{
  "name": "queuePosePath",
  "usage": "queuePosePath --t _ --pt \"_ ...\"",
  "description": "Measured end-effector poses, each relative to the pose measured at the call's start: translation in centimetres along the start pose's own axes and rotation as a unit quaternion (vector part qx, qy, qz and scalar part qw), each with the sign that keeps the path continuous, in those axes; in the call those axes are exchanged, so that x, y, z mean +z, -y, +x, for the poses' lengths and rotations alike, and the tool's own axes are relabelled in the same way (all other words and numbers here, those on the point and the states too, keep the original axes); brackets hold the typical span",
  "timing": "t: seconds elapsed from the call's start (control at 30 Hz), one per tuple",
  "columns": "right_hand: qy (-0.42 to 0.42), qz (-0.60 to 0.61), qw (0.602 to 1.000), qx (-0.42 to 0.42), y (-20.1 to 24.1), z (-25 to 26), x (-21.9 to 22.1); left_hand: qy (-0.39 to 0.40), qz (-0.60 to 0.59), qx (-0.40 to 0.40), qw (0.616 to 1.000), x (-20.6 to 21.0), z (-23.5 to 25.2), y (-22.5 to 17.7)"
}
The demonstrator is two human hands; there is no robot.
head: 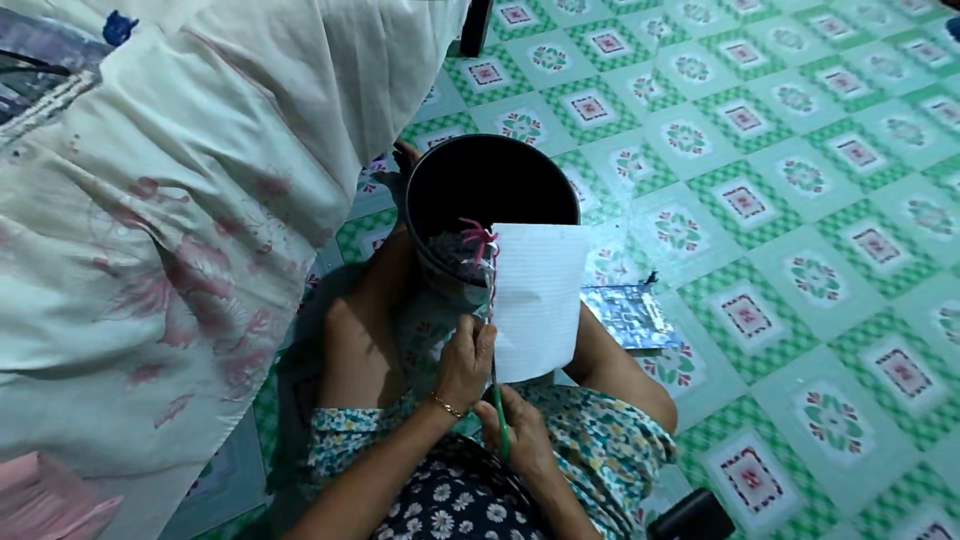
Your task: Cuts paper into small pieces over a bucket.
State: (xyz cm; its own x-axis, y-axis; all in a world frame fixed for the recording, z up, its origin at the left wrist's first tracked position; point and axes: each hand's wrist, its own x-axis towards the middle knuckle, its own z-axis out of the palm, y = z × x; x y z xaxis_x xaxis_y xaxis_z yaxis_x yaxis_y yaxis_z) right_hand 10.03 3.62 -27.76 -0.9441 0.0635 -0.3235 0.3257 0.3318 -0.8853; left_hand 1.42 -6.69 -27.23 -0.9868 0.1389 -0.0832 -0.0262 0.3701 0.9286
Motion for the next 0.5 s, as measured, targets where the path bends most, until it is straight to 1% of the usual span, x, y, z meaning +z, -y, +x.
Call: queuePosePath --t 0.1,0.23,0.3,0.43,0.5 --pt "0.013 0.042 0.999 -0.005 0.3 -0.2 -0.2 -0.044 -0.009 0.018 0.999 1.1 -0.1 -0.1" --pt "0.023 0.079 0.996 -0.017 0.2 -0.3 -0.3 -0.066 -0.015 0.036 0.997 1.6 -0.2 -0.1" --pt "0.026 0.077 0.997 -0.009 0.4 -0.3 -0.3 -0.063 0.001 0.041 0.997 1.7 -0.2 -0.1" --pt "0.042 0.071 0.996 0.029 1.0 -0.2 -0.9 -0.014 0.046 0.05 0.998 1.3 -0.6 -0.4" --pt "0.046 0.051 0.997 0.021 0.9 -0.2 -1.1 -0.009 0.053 0.064 0.996 1.4 -0.7 -0.2"
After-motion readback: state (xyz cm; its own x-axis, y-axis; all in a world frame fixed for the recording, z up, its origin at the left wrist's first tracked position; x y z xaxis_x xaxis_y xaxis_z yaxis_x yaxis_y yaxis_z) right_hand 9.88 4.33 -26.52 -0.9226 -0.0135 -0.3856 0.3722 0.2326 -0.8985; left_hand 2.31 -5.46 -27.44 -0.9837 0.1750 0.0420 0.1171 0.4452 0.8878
